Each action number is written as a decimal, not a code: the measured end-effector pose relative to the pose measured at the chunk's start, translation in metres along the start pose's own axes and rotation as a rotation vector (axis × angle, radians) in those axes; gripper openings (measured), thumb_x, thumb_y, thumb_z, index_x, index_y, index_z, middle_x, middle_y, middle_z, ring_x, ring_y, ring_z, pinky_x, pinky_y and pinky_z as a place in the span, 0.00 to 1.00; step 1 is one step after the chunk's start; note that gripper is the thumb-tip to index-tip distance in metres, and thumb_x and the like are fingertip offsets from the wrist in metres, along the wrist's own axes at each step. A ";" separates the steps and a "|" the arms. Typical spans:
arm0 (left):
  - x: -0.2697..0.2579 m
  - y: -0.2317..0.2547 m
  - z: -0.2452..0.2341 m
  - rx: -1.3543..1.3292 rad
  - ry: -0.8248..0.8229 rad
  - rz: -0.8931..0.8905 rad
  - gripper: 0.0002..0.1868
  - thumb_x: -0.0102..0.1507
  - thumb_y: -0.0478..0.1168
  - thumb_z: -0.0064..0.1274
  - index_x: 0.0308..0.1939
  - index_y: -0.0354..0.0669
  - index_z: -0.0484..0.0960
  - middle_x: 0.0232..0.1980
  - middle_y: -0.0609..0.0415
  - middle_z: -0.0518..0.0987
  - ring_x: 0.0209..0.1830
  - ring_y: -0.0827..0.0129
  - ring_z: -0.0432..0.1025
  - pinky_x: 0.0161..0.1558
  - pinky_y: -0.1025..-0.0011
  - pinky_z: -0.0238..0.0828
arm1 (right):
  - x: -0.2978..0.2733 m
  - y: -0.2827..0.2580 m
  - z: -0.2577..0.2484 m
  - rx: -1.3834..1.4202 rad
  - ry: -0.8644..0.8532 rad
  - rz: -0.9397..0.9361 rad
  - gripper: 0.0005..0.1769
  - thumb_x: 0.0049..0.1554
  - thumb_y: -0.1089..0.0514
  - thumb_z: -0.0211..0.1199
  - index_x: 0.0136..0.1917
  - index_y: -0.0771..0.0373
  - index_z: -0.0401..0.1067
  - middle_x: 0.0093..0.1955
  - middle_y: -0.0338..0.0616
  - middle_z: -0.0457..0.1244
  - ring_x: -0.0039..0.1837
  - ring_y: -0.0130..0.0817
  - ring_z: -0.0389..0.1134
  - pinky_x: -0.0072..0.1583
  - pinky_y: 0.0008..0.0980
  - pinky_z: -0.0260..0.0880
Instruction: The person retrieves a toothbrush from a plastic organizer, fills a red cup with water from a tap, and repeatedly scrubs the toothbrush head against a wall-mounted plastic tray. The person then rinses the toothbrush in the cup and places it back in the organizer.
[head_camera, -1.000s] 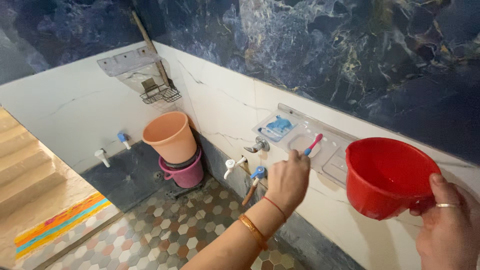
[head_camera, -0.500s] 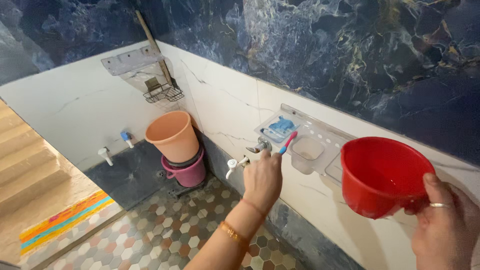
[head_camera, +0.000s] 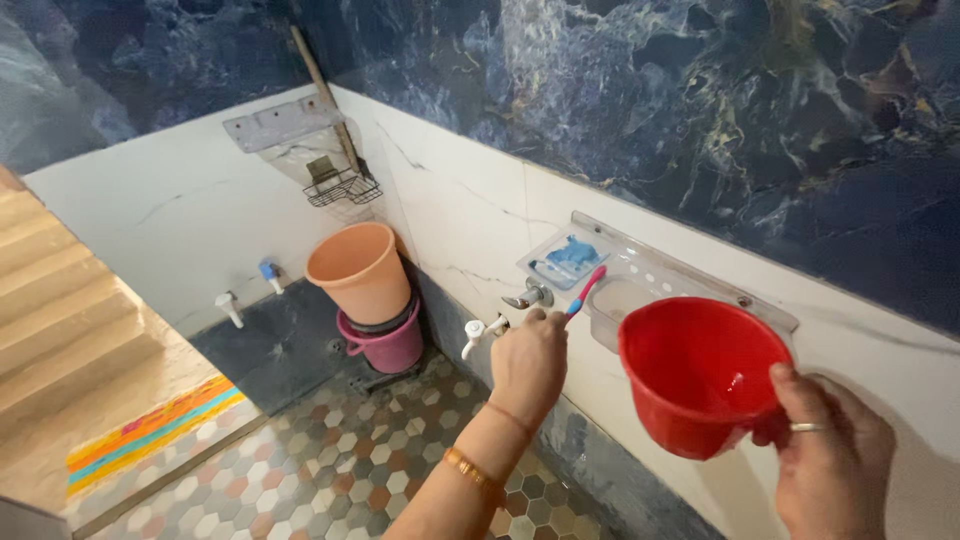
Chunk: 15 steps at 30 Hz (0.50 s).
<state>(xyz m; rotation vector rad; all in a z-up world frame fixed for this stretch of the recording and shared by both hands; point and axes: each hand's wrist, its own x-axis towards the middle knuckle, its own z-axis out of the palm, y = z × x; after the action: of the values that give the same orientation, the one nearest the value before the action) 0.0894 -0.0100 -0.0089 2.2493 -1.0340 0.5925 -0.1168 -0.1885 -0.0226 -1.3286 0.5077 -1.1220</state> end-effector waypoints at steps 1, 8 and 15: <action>0.003 0.000 -0.001 0.009 -0.001 -0.007 0.07 0.64 0.41 0.52 0.43 0.47 0.84 0.38 0.48 0.81 0.28 0.52 0.78 0.29 0.57 0.73 | -0.001 0.003 0.002 0.023 -0.023 0.000 0.14 0.66 0.56 0.63 0.43 0.69 0.70 0.36 0.45 0.62 0.35 0.32 0.61 0.39 0.31 0.63; -0.022 0.004 -0.018 0.077 -0.019 -0.117 0.09 0.67 0.42 0.49 0.42 0.48 0.84 0.36 0.47 0.80 0.25 0.51 0.77 0.24 0.56 0.71 | -0.012 0.006 0.021 -0.004 -0.164 0.254 0.18 0.60 0.54 0.66 0.36 0.69 0.71 0.29 0.42 0.58 0.31 0.29 0.58 0.35 0.29 0.56; -0.021 0.018 -0.011 0.049 0.002 -0.128 0.10 0.63 0.42 0.51 0.44 0.46 0.84 0.37 0.47 0.79 0.24 0.51 0.77 0.23 0.58 0.72 | -0.008 0.009 0.024 0.020 -0.286 0.389 0.20 0.58 0.52 0.67 0.33 0.69 0.69 0.27 0.40 0.57 0.30 0.27 0.55 0.33 0.28 0.55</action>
<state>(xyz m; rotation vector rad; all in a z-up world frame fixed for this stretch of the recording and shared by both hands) 0.0615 -0.0011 -0.0081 2.3366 -0.8755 0.5702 -0.0972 -0.1704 -0.0273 -1.2785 0.5129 -0.6048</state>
